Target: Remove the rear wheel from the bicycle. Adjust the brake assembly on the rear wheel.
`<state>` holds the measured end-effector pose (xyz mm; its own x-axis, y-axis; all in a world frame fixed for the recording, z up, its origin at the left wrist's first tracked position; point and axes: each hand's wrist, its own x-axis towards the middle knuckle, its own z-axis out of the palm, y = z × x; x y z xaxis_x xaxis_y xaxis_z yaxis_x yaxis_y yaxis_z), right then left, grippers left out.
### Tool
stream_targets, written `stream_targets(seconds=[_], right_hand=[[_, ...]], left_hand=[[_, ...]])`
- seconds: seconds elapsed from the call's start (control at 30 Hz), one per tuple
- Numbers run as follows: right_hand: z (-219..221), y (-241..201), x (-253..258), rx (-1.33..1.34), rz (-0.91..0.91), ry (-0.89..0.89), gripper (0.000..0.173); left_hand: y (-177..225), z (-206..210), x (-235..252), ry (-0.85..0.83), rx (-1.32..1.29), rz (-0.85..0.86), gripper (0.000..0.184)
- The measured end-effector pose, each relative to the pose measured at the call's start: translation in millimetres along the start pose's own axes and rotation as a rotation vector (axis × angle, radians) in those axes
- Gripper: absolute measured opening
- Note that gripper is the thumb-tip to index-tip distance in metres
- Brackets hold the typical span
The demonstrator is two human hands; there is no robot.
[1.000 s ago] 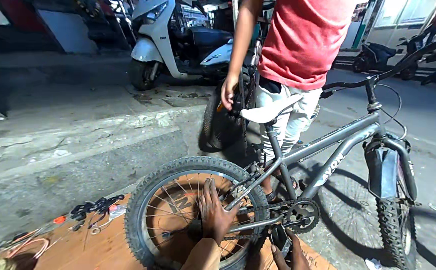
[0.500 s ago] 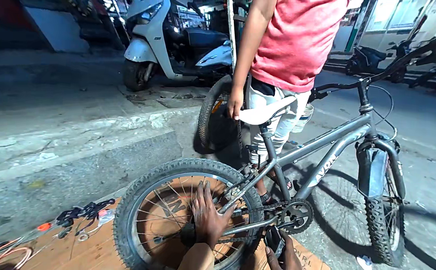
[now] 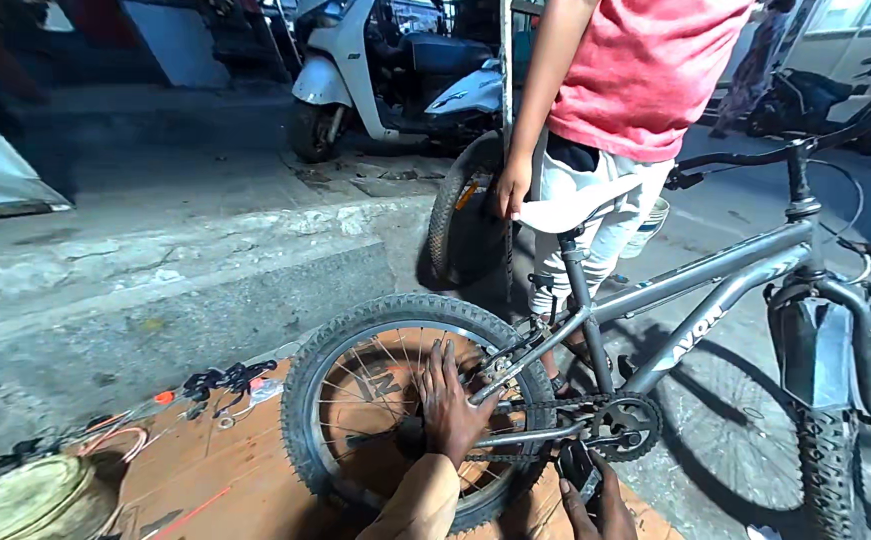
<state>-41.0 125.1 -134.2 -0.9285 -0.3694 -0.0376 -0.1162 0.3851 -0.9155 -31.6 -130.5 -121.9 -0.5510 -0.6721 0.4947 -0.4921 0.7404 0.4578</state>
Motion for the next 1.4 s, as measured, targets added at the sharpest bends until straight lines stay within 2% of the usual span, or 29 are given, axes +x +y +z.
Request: stream_targets(seconds=[1.07, 1.4], right_hand=[[10.3, -4.3, 5.3, 0.021, 0.052, 0.031, 0.071], [1.0, -15.9, 17.8, 0.258, 0.144, 0.151, 0.057]], left_hand=[[-4.2, 2.4, 8.6, -0.013, -0.010, -0.027, 0.123], [13.9, 10.4, 2.4, -0.031, -0.003, 0.025, 0.101]])
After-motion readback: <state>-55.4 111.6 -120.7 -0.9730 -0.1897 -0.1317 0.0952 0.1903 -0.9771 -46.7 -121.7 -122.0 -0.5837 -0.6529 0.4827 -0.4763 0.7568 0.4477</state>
